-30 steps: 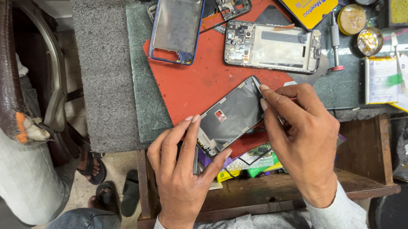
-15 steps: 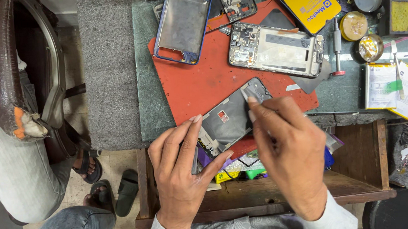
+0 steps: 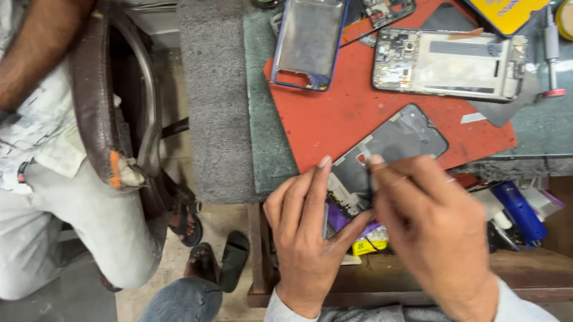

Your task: The person disassembles a smartphone, removes the battery, and replaces it with a new one. They use tweezers and a prying tool to separate components and peel off adhesive from the battery. The phone is partially reassembled with the new battery installed.

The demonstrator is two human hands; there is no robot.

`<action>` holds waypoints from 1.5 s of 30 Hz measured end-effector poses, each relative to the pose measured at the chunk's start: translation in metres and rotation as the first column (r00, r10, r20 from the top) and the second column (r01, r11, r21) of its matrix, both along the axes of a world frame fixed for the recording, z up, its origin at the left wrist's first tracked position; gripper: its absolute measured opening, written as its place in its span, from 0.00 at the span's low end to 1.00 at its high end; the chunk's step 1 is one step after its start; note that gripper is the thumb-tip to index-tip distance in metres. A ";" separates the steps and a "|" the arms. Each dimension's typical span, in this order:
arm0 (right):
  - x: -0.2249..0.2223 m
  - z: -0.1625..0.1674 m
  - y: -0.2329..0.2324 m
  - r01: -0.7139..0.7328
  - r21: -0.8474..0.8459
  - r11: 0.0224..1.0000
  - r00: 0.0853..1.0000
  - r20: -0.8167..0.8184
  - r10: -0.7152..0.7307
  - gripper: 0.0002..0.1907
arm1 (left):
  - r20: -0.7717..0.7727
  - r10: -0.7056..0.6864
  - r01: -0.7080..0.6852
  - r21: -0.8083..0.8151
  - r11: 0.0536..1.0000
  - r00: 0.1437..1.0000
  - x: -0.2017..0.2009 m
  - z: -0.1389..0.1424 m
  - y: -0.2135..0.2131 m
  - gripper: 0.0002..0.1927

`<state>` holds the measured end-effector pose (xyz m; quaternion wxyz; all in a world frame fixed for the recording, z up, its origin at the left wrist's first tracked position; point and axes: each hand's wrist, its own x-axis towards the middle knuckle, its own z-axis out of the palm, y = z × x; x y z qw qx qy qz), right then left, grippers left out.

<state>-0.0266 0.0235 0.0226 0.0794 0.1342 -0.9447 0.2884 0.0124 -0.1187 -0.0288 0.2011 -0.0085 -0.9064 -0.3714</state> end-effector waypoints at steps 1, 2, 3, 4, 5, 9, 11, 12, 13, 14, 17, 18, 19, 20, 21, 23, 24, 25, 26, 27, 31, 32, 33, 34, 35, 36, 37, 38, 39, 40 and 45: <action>0.001 -0.002 0.000 -0.024 -0.016 1.000 1.000 -0.012 0.024 0.16 | 0.000 -0.003 0.003 0.015 1.000 1.000 -0.001 -0.001 0.003 0.39; 0.003 -0.003 -0.001 -0.047 -0.022 0.999 0.999 -0.019 0.047 0.16 | 0.000 -0.006 0.006 0.004 1.000 1.000 -0.001 -0.002 0.006 0.39; 0.004 -0.004 0.001 -0.071 -0.024 0.997 0.997 -0.025 0.070 0.16 | 0.000 -0.009 0.009 -0.002 1.000 1.000 -0.001 -0.003 0.007 0.39; 0.005 -0.004 0.003 -0.074 -0.008 0.997 0.997 -0.020 0.073 0.17 | -0.005 -0.010 0.010 -0.011 1.000 1.000 -0.002 -0.005 0.007 0.39; 0.004 -0.005 0.004 -0.080 0.001 0.997 0.997 -0.015 0.080 0.17 | 0.007 -0.010 0.010 0.000 1.000 1.000 -0.002 -0.006 0.009 0.40; 0.001 -0.004 0.007 -0.037 0.020 0.999 0.998 -0.047 0.038 0.17 | 0.032 -0.010 0.010 0.006 1.000 0.999 0.001 -0.006 0.007 0.42; 0.001 -0.003 0.003 -0.027 0.010 1.000 0.999 -0.027 0.027 0.15 | 0.031 -0.009 0.009 0.011 1.000 0.999 0.001 -0.006 0.005 0.43; 0.001 -0.003 0.001 -0.022 0.004 1.000 1.000 -0.016 0.022 0.14 | 0.033 -0.013 0.012 0.018 1.000 0.999 0.001 -0.006 0.004 0.42; 0.003 -0.002 -0.003 -0.073 0.002 0.997 0.997 -0.021 0.073 0.15 | 0.035 -0.019 0.018 0.025 1.000 0.999 0.001 -0.005 0.003 0.42; 0.006 -0.002 -0.006 -0.121 0.002 0.993 0.992 -0.027 0.121 0.16 | 0.041 -0.015 0.014 0.015 1.000 0.999 0.002 -0.005 0.002 0.42; 0.006 -0.001 -0.009 -0.177 -0.004 0.984 0.984 -0.038 0.177 0.15 | 0.051 -0.024 0.023 0.014 1.000 0.998 0.002 -0.006 0.001 0.43; 0.006 -0.001 -0.009 -0.183 -0.009 0.983 0.982 -0.043 0.182 0.15 | 0.048 -0.035 0.034 0.027 0.999 0.998 0.003 -0.006 0.000 0.44; 0.006 -0.001 -0.008 -0.158 0.001 0.987 0.986 -0.045 0.158 0.14 | 0.044 -0.045 0.043 0.039 0.998 0.998 0.003 -0.006 -0.002 0.45; 0.005 -0.001 -0.008 -0.135 0.010 0.991 0.990 -0.046 0.135 0.14 | 0.048 -0.044 0.042 0.042 0.998 0.998 0.003 -0.006 -0.003 0.46; 0.005 -0.001 -0.009 -0.114 0.020 0.993 0.992 -0.046 0.114 0.14 | 0.052 -0.042 0.039 0.046 0.998 0.998 0.003 -0.006 -0.003 0.47; 0.007 -0.001 -0.012 -0.155 0.008 0.988 0.988 -0.024 0.155 0.16 | 0.069 -0.042 0.038 0.062 0.997 0.997 0.005 -0.005 -0.006 0.48; 0.009 -0.001 -0.014 -0.171 0.002 0.985 0.985 -0.017 0.171 0.17 | 0.077 -0.049 0.043 0.075 0.996 0.996 0.006 -0.005 -0.006 0.49; 0.011 -0.001 -0.016 -0.195 -0.001 0.981 0.981 -0.014 0.195 0.16 | 0.085 -0.057 0.050 0.089 0.995 0.995 0.007 -0.004 -0.007 0.50; 0.012 0.000 -0.018 -0.219 -0.005 0.976 0.976 -0.009 0.219 0.16 | 0.089 -0.050 0.043 0.080 0.996 0.995 0.007 -0.004 -0.007 0.49; 0.013 0.000 -0.019 -0.244 -0.009 0.970 0.970 -0.003 0.244 0.16 | 0.095 -0.042 0.036 0.072 0.997 0.995 0.008 -0.003 -0.006 0.49; 0.008 -0.001 -0.010 -0.333 -0.035 0.942 0.942 0.021 0.334 0.16 | 0.098 -0.042 0.034 0.087 0.996 0.994 0.010 -0.001 -0.006 0.49; 0.006 0.000 -0.005 -0.364 -0.037 0.931 0.930 0.029 0.365 0.16 | 0.104 -0.048 0.038 0.096 0.995 0.993 0.010 -0.001 -0.006 0.50; 0.004 0.001 -0.001 -0.394 -0.039 0.918 0.918 0.038 0.395 0.15 | 0.111 -0.055 0.043 0.106 0.993 0.992 0.010 -0.001 -0.007 0.52; 0.002 0.003 0.004 -0.426 -0.038 0.904 0.902 0.061 0.427 0.15 | 0.118 -0.062 0.049 0.115 0.992 0.991 0.010 0.000 -0.007 0.53; -0.003 0.005 0.009 -0.458 -0.035 0.888 0.885 0.084 0.459 0.16 | 0.114 -0.065 0.052 0.115 0.992 0.991 0.010 0.000 -0.008 0.53; -0.006 0.008 0.014 -0.490 -0.034 0.871 0.865 0.105 0.490 0.16 | 0.108 -0.068 0.056 0.113 0.992 0.992 0.010 0.001 -0.007 0.54; -0.009 0.011 0.019 -0.512 -0.035 0.858 0.849 0.128 0.512 0.16 | 0.103 -0.071 0.059 0.112 0.992 0.992 0.010 0.001 -0.007 0.54; -0.011 0.014 0.024 -0.534 -0.036 0.845 0.833 0.151 0.533 0.17 | 0.098 -0.065 0.055 0.100 0.993 0.993 0.010 0.001 -0.006 0.54; -0.013 0.016 0.028 -0.556 -0.037 0.830 0.815 0.175 0.553 0.17 | 0.092 -0.059 0.051 0.089 0.995 0.994 0.010 0.001 -0.005 0.54; -0.014 0.017 0.031 -0.560 -0.042 0.828 0.811 0.179 0.557 0.16 | 0.086 -0.052 0.046 0.078 0.996 0.995 0.010 0.001 -0.004 0.54; -0.017 0.009 0.037 -0.567 -0.085 0.819 0.805 0.155 0.573 0.17 | 0.086 -0.046 0.040 0.066 0.997 0.995 0.010 0.001 0.001 0.54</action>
